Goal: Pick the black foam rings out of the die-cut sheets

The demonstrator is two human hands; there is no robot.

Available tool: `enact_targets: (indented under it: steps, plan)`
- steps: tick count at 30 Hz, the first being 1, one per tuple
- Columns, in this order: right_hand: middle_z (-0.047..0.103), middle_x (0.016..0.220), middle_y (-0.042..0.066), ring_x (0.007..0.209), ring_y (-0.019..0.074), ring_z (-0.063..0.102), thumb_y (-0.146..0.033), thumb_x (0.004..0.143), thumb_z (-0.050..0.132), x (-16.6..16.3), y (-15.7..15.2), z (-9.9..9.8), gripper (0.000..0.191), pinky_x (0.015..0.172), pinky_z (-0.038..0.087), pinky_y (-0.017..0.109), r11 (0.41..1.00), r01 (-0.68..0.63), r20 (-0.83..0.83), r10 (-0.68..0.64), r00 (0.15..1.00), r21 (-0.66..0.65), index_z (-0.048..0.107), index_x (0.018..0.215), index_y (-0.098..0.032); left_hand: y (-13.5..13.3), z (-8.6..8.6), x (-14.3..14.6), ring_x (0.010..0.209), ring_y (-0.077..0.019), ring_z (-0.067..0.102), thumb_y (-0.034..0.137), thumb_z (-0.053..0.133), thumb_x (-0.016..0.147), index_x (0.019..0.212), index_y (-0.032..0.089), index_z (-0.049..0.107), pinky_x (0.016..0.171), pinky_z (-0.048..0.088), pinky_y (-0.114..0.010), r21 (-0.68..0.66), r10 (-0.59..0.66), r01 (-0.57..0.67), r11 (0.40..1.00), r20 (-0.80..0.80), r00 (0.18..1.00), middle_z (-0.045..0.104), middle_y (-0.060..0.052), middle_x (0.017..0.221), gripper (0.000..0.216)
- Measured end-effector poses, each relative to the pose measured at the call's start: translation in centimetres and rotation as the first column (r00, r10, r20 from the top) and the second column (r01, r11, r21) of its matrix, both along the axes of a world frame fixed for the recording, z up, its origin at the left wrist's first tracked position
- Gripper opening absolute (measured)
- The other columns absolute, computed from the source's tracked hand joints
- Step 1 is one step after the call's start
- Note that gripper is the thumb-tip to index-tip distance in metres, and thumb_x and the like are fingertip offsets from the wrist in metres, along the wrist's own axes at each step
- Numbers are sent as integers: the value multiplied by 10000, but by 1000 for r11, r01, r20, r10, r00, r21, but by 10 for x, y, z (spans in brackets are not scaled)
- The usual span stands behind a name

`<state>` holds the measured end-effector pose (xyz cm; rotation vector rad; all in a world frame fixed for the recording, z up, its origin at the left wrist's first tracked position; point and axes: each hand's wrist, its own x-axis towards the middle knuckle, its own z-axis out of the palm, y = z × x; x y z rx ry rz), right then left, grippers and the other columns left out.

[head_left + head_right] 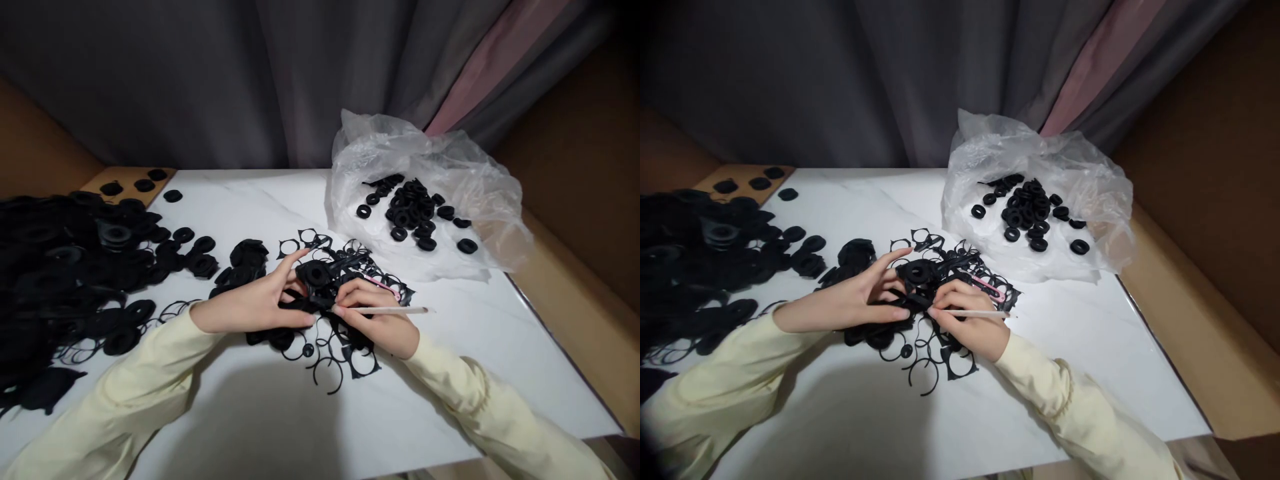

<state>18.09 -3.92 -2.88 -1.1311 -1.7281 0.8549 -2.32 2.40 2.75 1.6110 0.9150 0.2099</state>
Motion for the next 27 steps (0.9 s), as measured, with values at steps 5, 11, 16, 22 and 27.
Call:
enact_targets:
  steps: [5,11,16,22,27]
  plan:
    - [633,839,26,782,129,616,-188,802,622,2,1,1,113,762,504,281,999,47,-46,-47,998,-15,648,693,-186,-6,0,-13,830,-198,614,335,698,690,1432,285,142,738,484,-295,233,-54,114,966,-250,967,586,-59,1041,928]
    - [630,844,26,780,150,620,-203,823,593,8,1,10,140,741,504,311,969,237,-75,-232,970,72,646,693,-202,-5,1,-15,773,-170,591,458,584,776,1160,225,348,679,465,-270,199,12,47,979,-284,959,606,-37,922,508]
    - [635,865,36,781,158,631,-179,836,570,9,0,11,144,744,512,327,929,320,-104,-305,947,184,627,706,-201,8,-3,-20,827,-155,586,327,446,857,962,222,375,735,439,-285,73,-72,90,993,-220,973,648,-40,922,165]
    - [648,886,50,818,174,639,-164,852,548,6,-4,9,142,764,524,341,901,343,-96,-330,939,265,621,737,-204,1,10,-16,693,-137,552,307,589,725,999,218,476,607,414,-244,43,-190,202,979,-188,963,632,-58,1031,309]
    - [654,927,65,843,181,647,-125,841,556,7,-4,10,123,758,530,340,869,373,-126,-351,928,324,642,796,-200,-1,12,-10,636,-117,499,336,610,733,1007,214,470,565,384,-220,61,-183,208,976,-281,942,598,-10,890,331]
